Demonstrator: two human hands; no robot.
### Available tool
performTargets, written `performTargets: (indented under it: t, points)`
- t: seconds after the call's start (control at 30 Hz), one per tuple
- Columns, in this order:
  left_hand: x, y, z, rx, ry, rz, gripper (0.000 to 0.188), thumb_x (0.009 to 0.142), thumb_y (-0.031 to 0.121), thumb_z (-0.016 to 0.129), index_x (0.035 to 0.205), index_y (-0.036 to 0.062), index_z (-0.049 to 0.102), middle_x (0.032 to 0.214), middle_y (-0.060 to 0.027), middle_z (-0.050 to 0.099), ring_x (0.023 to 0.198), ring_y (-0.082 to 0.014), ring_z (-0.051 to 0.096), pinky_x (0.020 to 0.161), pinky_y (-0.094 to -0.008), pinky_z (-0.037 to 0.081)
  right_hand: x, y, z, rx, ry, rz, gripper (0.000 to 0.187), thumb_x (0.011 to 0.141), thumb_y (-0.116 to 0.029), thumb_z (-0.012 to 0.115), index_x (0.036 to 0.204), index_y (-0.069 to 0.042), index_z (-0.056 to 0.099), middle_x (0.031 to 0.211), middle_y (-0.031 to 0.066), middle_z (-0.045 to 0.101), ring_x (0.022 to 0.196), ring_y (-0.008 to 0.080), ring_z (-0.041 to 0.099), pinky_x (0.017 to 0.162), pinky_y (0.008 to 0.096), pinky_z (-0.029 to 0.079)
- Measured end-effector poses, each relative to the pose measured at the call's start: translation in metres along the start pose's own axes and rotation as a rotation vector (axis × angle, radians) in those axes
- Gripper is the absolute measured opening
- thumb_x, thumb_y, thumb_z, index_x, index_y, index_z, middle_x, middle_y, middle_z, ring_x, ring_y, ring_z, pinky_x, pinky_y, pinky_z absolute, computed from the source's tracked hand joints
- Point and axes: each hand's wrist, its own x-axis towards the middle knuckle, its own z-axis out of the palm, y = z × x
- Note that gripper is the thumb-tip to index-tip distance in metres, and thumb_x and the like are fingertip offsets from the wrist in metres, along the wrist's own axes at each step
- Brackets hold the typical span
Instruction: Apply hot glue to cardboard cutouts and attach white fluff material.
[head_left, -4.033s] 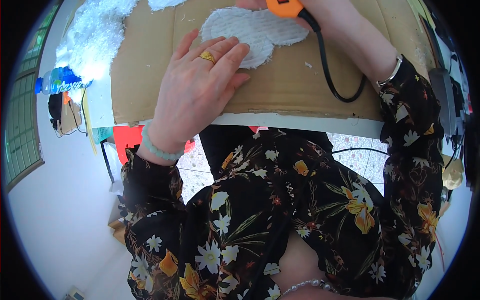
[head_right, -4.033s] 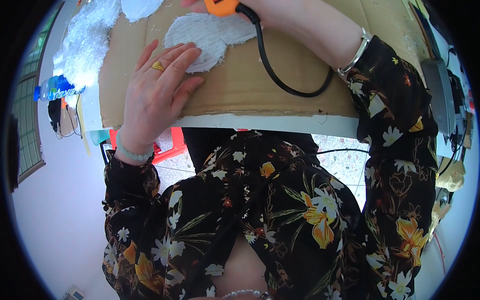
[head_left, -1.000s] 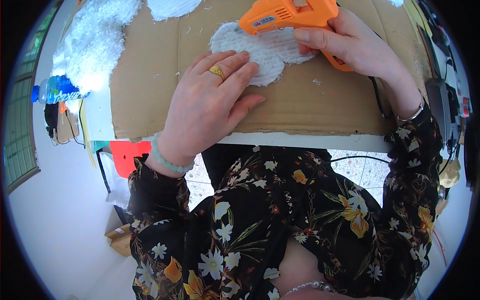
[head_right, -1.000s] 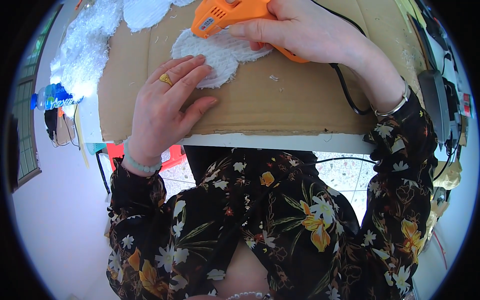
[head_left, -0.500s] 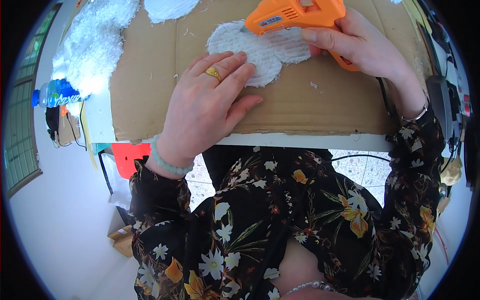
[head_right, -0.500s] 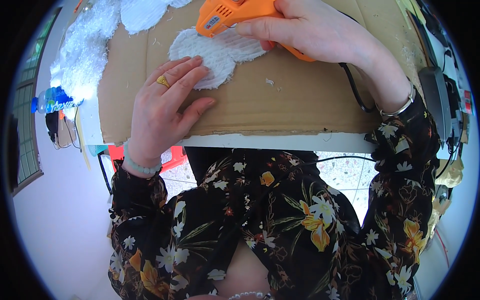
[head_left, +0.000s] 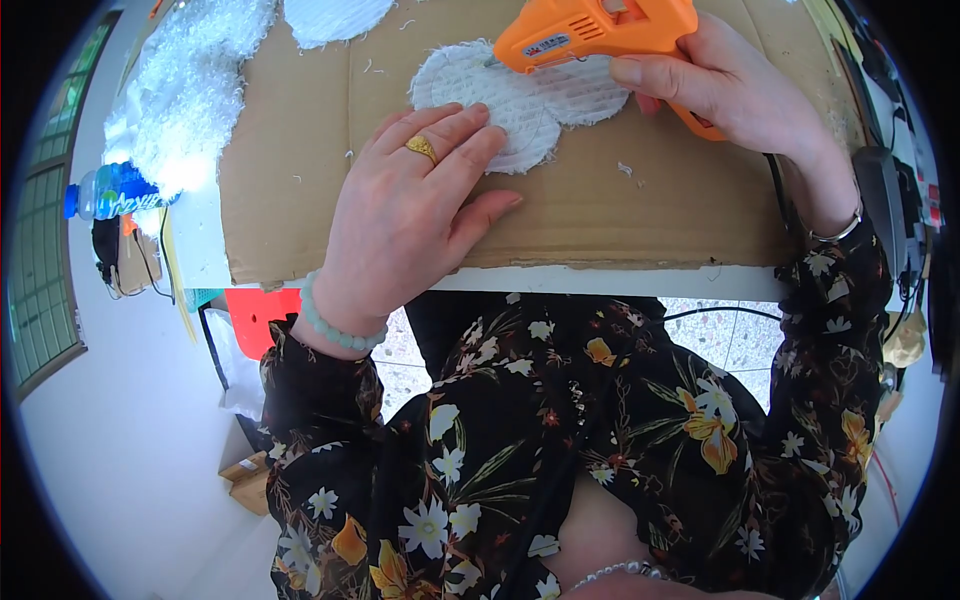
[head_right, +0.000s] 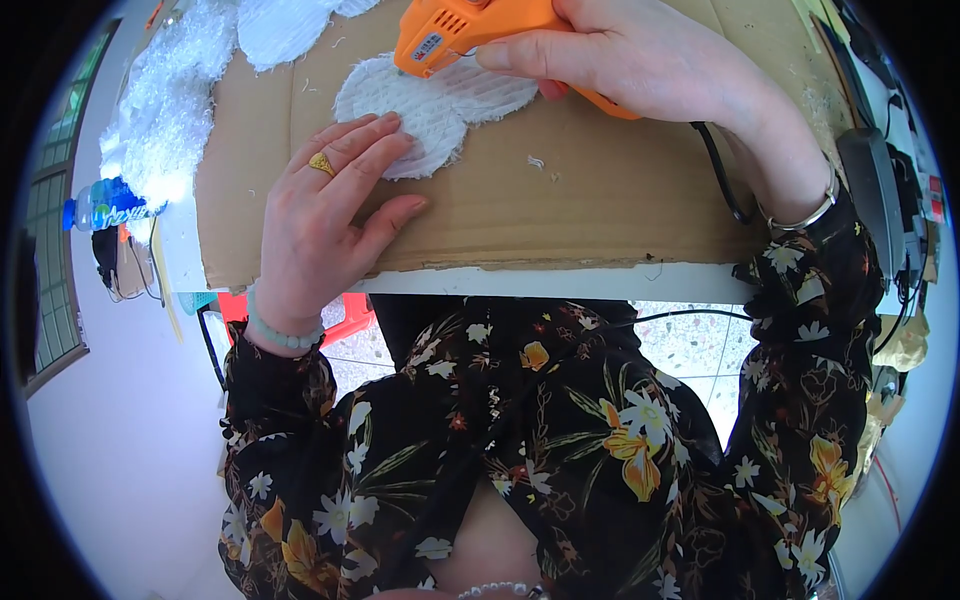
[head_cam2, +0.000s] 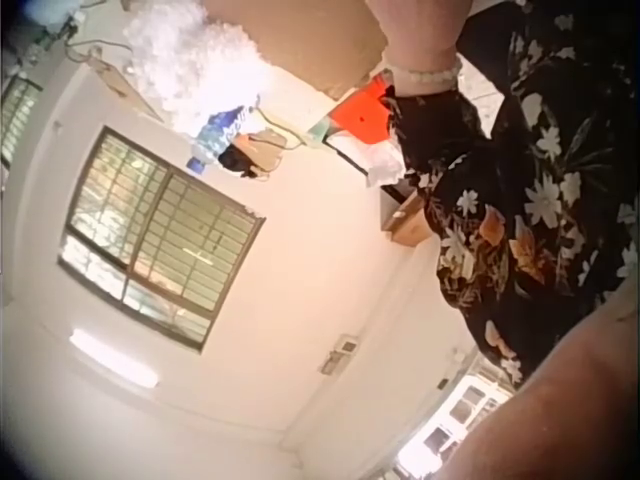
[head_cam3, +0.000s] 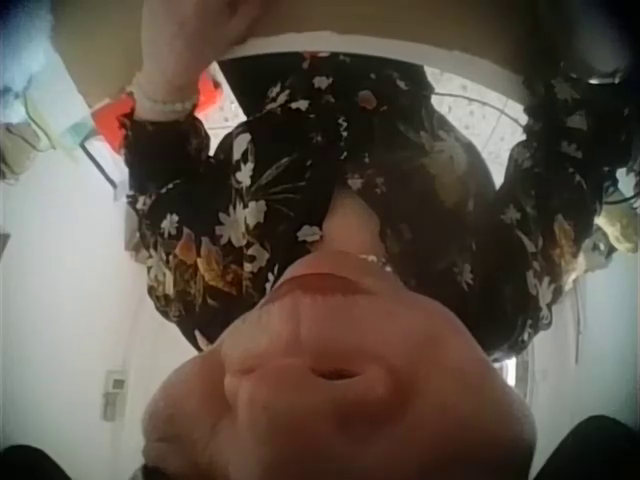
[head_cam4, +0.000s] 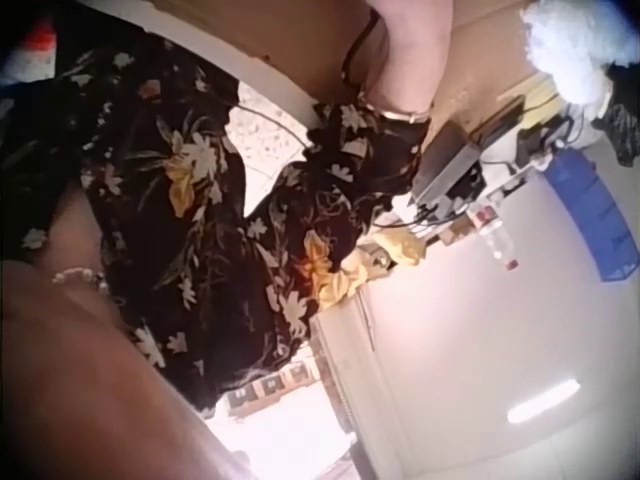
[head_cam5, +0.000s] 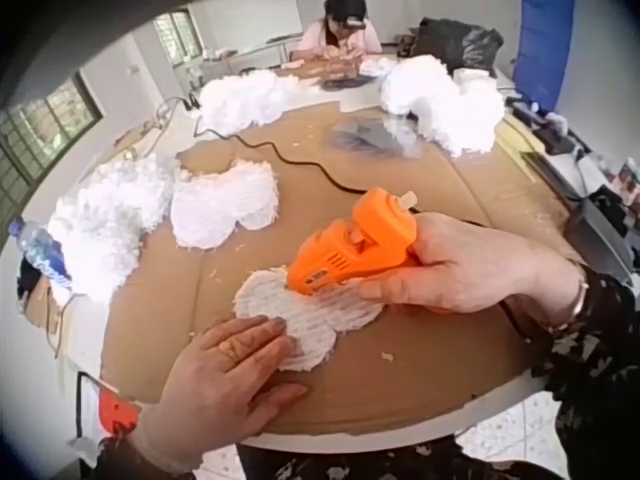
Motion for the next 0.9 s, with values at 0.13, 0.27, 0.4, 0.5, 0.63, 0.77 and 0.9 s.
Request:
performTargets:
  t: [0.13, 0.27, 0.4, 0.5, 0.63, 0.77, 0.9]
  points:
    - [0.003, 0.000, 0.003, -0.001, 0.002, 0.016, 0.045, 0.076, 0.016, 0.086, 0.116, 0.0029, 0.070, 0.121, -0.0134, 0.072, 0.112, -0.0355, 0.068, 0.095, -0.0442, 0.056, 0.037, 0.044, 0.006, 0.170, 0.030, -1.102, 0.036, 0.102, -0.032, 0.066, 0.124, -0.004, 0.064, 0.086, 0.0037, 0.065, 0.071, 0.0128, 0.057, 0.063, 0.0282, 0.047]
    - [-0.001, 0.000, 0.002, 0.004, 0.006, 0.009, 0.045, 0.075, 0.016, 0.086, 0.115, 0.0028, 0.070, 0.121, -0.0134, 0.072, 0.112, -0.0357, 0.068, 0.094, -0.0442, 0.056, -0.005, -0.018, -0.010, 0.016, -0.056, 0.250, 0.037, 0.102, -0.033, 0.067, 0.125, -0.005, 0.064, 0.080, 0.0014, 0.064, 0.063, 0.0105, 0.055, 0.056, 0.0264, 0.045]
    - [-0.002, 0.000, 0.003, 0.002, 0.004, 0.008, 0.045, 0.075, 0.016, 0.086, 0.115, 0.0026, 0.070, 0.121, -0.0135, 0.072, 0.111, -0.0360, 0.068, 0.094, -0.0441, 0.056, -0.007, -0.016, -0.009, 0.053, -0.047, 0.283, 0.037, 0.100, -0.033, 0.069, 0.124, -0.005, 0.064, 0.077, -0.0003, 0.062, 0.056, 0.0083, 0.053, 0.051, 0.0239, 0.043]
    - [-0.002, 0.000, 0.003, 0.005, 0.003, 0.011, 0.044, 0.075, 0.016, 0.086, 0.115, 0.0025, 0.070, 0.121, -0.0134, 0.072, 0.111, -0.0360, 0.068, 0.094, -0.0441, 0.056, -0.009, -0.018, -0.011, 0.058, -0.046, 0.275, 0.038, 0.100, -0.033, 0.070, 0.124, -0.005, 0.064, 0.077, -0.0001, 0.063, 0.055, 0.0086, 0.053, 0.051, 0.0238, 0.043]
    - [-0.001, 0.001, 0.004, 0.007, -0.002, 0.016, 0.045, 0.075, 0.016, 0.086, 0.115, 0.0025, 0.070, 0.121, -0.0133, 0.072, 0.111, -0.0359, 0.068, 0.095, -0.0441, 0.056, -0.011, -0.005, -0.012, -0.106, -0.005, -0.021, 0.040, 0.100, -0.033, 0.069, 0.124, -0.002, 0.062, 0.078, 0.0011, 0.063, 0.056, 0.0108, 0.056, 0.052, 0.0254, 0.045]
    - [-0.002, 0.001, 0.003, 0.008, -0.004, 0.013, 0.045, 0.075, 0.016, 0.086, 0.115, 0.0024, 0.070, 0.121, -0.0132, 0.072, 0.112, -0.0359, 0.068, 0.095, -0.0439, 0.056, -0.004, -0.024, -0.010, -0.104, -0.130, 0.332, 0.040, 0.100, -0.031, 0.068, 0.125, 0.000, 0.062, 0.087, 0.0063, 0.066, 0.072, 0.0164, 0.063, 0.065, 0.0297, 0.051]
    - [-0.002, 0.000, 0.002, 0.006, -0.007, 0.009, 0.046, 0.075, 0.017, 0.087, 0.115, 0.0023, 0.070, 0.121, -0.0136, 0.072, 0.112, -0.0359, 0.068, 0.095, -0.0442, 0.056, 0.002, 0.007, 0.004, -0.054, 0.025, -0.191, 0.040, 0.100, -0.029, 0.068, 0.126, 0.001, 0.061, 0.102, 0.0126, 0.067, 0.096, 0.0236, 0.063, 0.085, 0.0346, 0.052]
